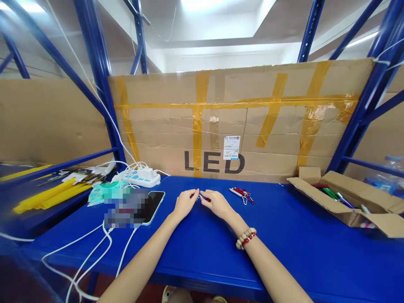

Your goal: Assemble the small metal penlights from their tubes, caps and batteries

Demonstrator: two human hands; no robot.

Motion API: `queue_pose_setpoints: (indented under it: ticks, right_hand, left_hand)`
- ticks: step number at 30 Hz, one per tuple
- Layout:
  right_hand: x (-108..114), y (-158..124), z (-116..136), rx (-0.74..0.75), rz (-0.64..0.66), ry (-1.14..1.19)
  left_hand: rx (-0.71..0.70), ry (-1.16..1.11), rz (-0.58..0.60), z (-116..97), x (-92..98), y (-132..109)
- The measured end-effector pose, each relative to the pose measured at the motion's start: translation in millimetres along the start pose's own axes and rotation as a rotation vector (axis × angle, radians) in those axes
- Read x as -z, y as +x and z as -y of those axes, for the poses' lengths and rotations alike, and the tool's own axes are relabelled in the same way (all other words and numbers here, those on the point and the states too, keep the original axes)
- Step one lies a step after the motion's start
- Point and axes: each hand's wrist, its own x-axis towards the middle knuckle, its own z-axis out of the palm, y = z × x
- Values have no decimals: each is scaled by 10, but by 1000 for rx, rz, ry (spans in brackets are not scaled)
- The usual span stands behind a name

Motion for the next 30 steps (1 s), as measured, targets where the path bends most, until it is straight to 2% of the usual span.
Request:
queue_pose_setpoints:
  ticks: [6,13,19,25,30]
  right_hand:
    - [12,21,-16,8,-65,-23]
    - [70,6,-215,-81,-212,-46]
    - [87,15,-216,-99,-264,-67]
    - [48,20,-210,-110,-330,14]
    - [14,36,-165,-181,-365,176]
  left_hand:
    - [-11,-62,-35,-5,-33,-12]
    - [10,-161,-13,-7,-25,-2]
    - [9,-309,25,23,-117,60]
    - [36,-484,77,-8,-175,72]
    - [4,-593,136,-52,-158,55]
